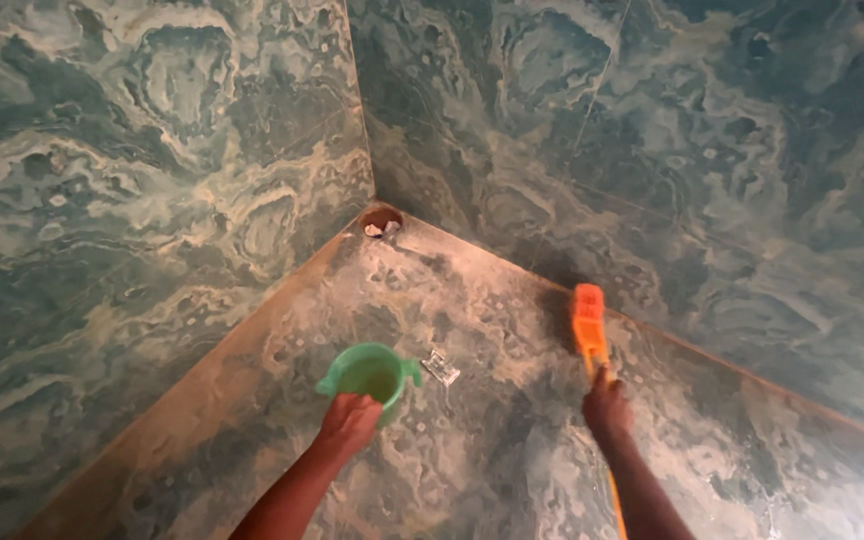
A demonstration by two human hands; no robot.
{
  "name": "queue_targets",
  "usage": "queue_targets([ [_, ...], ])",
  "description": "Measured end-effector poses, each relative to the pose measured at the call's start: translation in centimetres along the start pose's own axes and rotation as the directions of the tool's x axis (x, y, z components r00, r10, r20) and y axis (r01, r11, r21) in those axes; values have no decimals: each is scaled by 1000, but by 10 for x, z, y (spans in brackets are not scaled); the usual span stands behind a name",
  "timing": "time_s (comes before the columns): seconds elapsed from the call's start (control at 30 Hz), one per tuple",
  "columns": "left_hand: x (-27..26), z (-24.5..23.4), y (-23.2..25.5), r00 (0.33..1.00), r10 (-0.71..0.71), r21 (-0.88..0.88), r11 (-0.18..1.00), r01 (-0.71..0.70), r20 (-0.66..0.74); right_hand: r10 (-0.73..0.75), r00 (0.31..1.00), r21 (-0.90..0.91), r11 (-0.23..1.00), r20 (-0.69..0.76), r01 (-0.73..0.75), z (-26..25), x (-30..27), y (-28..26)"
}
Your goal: The person cleans a floor drain by hand using a brush and water from a bucket, scrubbing the drain and the surrounding floor area.
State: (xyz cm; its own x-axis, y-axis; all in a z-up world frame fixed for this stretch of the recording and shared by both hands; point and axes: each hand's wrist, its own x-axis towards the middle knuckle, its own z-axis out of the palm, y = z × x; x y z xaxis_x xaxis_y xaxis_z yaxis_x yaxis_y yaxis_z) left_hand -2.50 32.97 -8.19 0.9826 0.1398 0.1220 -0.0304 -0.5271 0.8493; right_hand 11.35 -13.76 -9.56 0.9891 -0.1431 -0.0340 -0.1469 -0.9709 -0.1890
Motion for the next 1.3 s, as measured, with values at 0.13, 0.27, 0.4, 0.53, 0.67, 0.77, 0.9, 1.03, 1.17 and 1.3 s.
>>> queue_targets([
  [0.13,15,6,-31,936,192,688,637,-347,294,-154,968,19,988,200,154,38,-14,-65],
  [0.27,17,7,-56,913,198,734,545,-404,355,-439,886,-69,889,146,452,74,-43,-136],
  [0.4,21,6,-57,900,96,788,451,-420,425,-553,829,-113,821,81,559,73,-29,-148],
  [0.53,12,2,-44,955,220,497,818,-291,198,-327,942,-35,943,79,330,45,-1,-86],
  [0.67,10,-9,-21,884,212,740,486,-465,416,-216,974,-111,972,-67,208,15,10,-30],
  [0.77,12,-11,1,898,105,736,536,-413,428,-77,997,-86,994,-26,74,12,7,-28],
  [0.9,25,-10,42,811,-328,754,626,-197,485,-207,976,-22,978,69,209,36,-11,-67],
  [1.03,44,-3,58,806,-330,735,653,-182,492,-361,907,-134,910,217,393,70,-39,-137],
  [1.17,61,5,57,820,-286,776,570,-271,496,-453,870,-64,879,195,472,73,-44,-153],
  [1.3,73,4,64,864,-317,812,560,-162,391,-379,906,-137,904,188,406,47,-24,-111],
])
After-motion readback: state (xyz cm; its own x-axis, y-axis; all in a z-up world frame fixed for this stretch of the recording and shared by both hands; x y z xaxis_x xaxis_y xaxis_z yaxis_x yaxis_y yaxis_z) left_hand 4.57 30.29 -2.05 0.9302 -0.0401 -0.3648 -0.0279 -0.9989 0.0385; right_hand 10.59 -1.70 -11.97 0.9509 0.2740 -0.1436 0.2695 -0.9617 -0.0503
